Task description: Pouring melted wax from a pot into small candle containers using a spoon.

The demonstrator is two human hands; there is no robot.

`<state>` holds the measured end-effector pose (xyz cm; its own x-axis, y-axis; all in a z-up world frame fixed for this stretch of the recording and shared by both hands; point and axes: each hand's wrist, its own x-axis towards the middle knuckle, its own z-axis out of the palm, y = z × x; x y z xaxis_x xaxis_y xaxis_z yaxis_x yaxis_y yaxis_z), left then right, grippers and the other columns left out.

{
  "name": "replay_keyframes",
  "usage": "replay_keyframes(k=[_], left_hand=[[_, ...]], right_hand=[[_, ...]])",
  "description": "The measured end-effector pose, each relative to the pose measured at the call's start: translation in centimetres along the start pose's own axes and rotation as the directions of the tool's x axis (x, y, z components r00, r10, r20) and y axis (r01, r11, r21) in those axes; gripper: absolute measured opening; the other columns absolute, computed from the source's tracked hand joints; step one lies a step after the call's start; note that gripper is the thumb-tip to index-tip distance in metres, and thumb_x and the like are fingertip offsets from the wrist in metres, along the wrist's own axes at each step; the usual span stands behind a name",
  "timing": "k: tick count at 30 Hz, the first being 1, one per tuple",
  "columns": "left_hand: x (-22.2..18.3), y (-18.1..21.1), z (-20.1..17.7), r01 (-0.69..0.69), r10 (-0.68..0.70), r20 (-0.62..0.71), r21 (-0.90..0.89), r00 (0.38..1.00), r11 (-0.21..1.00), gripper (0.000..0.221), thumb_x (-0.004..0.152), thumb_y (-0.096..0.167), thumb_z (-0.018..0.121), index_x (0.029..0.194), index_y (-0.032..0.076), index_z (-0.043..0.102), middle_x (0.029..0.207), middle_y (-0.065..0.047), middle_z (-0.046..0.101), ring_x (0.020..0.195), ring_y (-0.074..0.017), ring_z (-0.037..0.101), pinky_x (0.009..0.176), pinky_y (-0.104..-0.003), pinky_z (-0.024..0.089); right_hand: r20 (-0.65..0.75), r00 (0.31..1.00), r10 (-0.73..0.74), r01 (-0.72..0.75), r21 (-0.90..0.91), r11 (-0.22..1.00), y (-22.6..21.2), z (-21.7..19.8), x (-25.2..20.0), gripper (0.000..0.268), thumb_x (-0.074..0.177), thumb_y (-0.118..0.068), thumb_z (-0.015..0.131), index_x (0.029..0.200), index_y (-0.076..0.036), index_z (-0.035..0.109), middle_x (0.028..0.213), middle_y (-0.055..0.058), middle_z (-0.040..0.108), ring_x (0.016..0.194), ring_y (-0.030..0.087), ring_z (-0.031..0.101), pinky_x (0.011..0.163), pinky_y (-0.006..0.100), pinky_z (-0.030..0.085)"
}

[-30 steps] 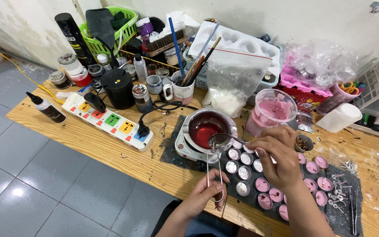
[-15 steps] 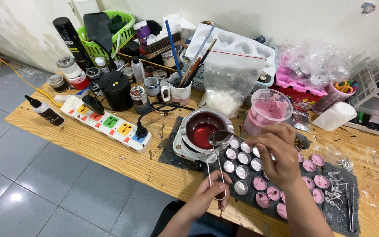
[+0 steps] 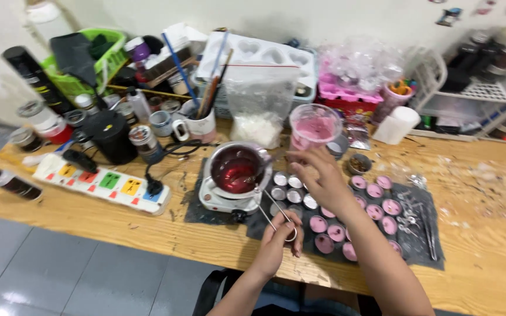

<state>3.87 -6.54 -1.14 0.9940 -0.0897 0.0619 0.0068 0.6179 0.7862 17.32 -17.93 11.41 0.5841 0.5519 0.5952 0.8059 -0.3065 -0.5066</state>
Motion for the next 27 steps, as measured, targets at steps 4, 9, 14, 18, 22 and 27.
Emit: replay_keyframes(k=[4, 9, 14, 18, 22, 27], left_hand=[[0.9, 0.2, 1.6, 0.039, -0.037, -0.056, 0.032, 0.998, 0.999, 0.016, 0.107, 0.02, 0.042, 0.107, 0.008, 0.052, 0.067, -0.005, 0.055, 0.06, -0.0127, 0.055, 0.055, -0.026, 0.046], [2.0, 0.7, 3.5, -0.014, 0.016, -0.113, 0.021, 0.993, 1.0, 0.018, 0.106, 0.018, 0.037, 0.102, 0.007, 0.051, 0.066, -0.004, 0.051, 0.059, -0.0137, 0.052, 0.056, -0.027, 0.045], [3.2, -0.1, 3.9, -0.022, 0.019, -0.128, -0.023, 0.992, 1.0, 0.016, 0.105, 0.016, 0.038, 0.1, 0.006, 0.049, 0.066, -0.005, 0.05, 0.057, -0.0141, 0.049, 0.055, -0.028, 0.044], [3.5, -0.4, 4.1, -0.025, 0.027, -0.155, 0.013, 0.988, 1.0, 0.017, 0.106, 0.017, 0.038, 0.099, 0.006, 0.049, 0.066, -0.004, 0.049, 0.058, -0.0132, 0.048, 0.055, -0.028, 0.043], [3.7, -0.9, 3.9, -0.029, 0.027, -0.163, -0.01, 0.986, 1.0, 0.015, 0.105, 0.016, 0.038, 0.099, 0.007, 0.049, 0.065, -0.004, 0.049, 0.058, -0.0133, 0.049, 0.054, -0.028, 0.043], [3.4, -1.0, 3.9, -0.041, 0.039, -0.135, -0.01, 0.99, 0.999, 0.017, 0.105, 0.018, 0.039, 0.099, 0.007, 0.05, 0.064, -0.004, 0.05, 0.057, -0.0142, 0.051, 0.055, -0.028, 0.045]], right_hand=[[-0.149, 0.974, 0.173, -0.185, -0.074, 0.98, 2.2, -6.7, -4.9, 0.024, 0.096, -0.013, 0.07, 0.118, -0.003, 0.071, 0.101, 0.011, 0.07, 0.092, 0.025, 0.065, 0.087, 0.036, 0.05], [-0.454, 0.833, 0.316, -0.491, -0.345, 0.8, 6.8, -13.2, -14.5, 0.022, 0.096, -0.014, 0.074, 0.113, -0.001, 0.07, 0.099, 0.014, 0.071, 0.091, 0.027, 0.068, 0.084, 0.037, 0.053], [-0.472, 0.502, 0.724, -0.855, -0.398, 0.333, 11.9, -13.9, -21.9, 0.034, 0.093, -0.029, 0.075, 0.111, -0.001, 0.07, 0.094, 0.017, 0.073, 0.086, 0.034, 0.07, 0.076, 0.045, 0.054], [-0.41, 0.435, 0.802, -0.861, -0.449, 0.238, 15.3, -13.1, -25.6, 0.034, 0.09, -0.032, 0.076, 0.101, -0.001, 0.073, 0.096, 0.018, 0.075, 0.09, 0.035, 0.072, 0.081, 0.045, 0.056], [-0.46, 0.391, 0.797, -0.899, -0.376, 0.224, 14.5, -12.7, -25.7, 0.031, 0.09, -0.03, 0.075, 0.1, -0.001, 0.073, 0.095, 0.017, 0.076, 0.09, 0.035, 0.072, 0.08, 0.045, 0.056], [-0.594, 0.472, 0.651, -0.867, -0.181, 0.464, 15.3, -12.5, -26.6, 0.027, 0.104, -0.02, 0.071, 0.115, 0.004, 0.066, 0.094, 0.017, 0.072, 0.086, 0.028, 0.07, 0.077, 0.039, 0.054]])
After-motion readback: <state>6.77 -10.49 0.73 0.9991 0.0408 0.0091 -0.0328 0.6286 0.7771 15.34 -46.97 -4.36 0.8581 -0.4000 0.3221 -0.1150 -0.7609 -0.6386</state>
